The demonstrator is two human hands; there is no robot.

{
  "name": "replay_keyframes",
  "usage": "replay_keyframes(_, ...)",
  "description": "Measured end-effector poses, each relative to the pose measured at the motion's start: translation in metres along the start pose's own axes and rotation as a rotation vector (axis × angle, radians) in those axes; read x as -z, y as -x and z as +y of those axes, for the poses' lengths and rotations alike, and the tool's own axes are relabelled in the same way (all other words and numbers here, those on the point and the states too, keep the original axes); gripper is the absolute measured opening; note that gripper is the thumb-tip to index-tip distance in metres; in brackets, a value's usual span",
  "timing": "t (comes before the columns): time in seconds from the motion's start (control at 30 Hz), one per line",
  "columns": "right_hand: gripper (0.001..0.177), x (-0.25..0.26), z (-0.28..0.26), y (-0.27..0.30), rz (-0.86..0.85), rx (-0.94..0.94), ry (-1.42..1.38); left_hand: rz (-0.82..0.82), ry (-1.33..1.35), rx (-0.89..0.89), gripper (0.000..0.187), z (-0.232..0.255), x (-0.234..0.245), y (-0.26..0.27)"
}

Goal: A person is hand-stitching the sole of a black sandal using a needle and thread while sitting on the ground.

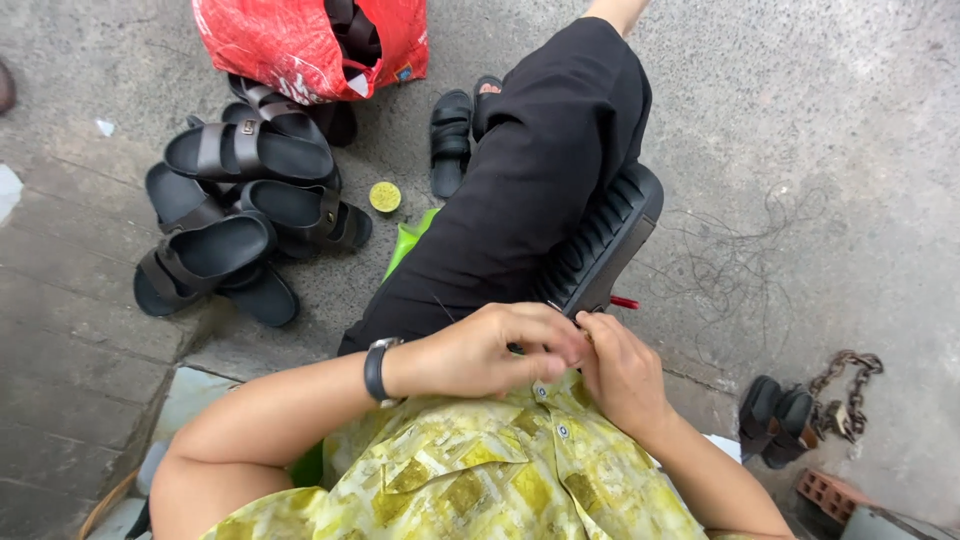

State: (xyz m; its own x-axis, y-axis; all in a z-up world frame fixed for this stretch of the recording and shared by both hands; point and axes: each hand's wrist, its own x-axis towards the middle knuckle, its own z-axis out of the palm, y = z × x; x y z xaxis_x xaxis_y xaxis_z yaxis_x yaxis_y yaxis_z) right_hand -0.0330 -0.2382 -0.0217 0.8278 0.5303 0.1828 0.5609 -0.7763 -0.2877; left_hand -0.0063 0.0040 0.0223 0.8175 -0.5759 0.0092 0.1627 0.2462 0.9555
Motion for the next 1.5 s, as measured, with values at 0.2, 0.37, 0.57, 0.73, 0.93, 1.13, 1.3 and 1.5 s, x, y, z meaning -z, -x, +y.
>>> replay_keyframes(0.2,0.031,0.004,-0.012,-0.019,0.252,0.075,-0.083,0.216,-0.42,0.113,0.024,-0.064,0.004,-0.017)
replay_keyframes(0.37,0.029,0.016,0.001,-0.005,0.163,0.134,0.067,0.155,-0.32,0.211,0.029,-0.04,0.001,-0.013)
replay_keyframes(0.57,0.025,0.078,0.028,0.001,-0.255,0.131,0.273,0.219,-1.071,-0.212,0.036,-0.03,-0.02,-0.022)
replay_keyframes(0.73,0.049,0.067,0.025,0.002,-0.415,0.21,0.092,0.086,-1.216,-0.474,0.045,-0.048,-0.017,-0.017)
replay_keyframes(0.93,0.027,0.015,0.022,0.001,-0.001,0.178,-0.017,0.139,-1.263,-0.904,0.013,-0.034,-0.008,-0.014)
replay_keyframes(1.13,0.013,0.007,0.047,0.036,0.088,-0.014,-0.615,0.151,-1.268,-0.942,0.022,-0.037,-0.006,-0.014)
replay_keyframes(1.3,0.025,0.013,0.02,0.006,0.102,0.123,-0.074,0.175,-1.295,-0.954,0.024,-0.036,-0.008,-0.017)
replay_keyframes(1.5,0.018,0.017,0.025,0.023,0.077,-0.005,-0.696,0.176,-1.234,-0.952,0.021,-0.036,-0.005,-0.012)
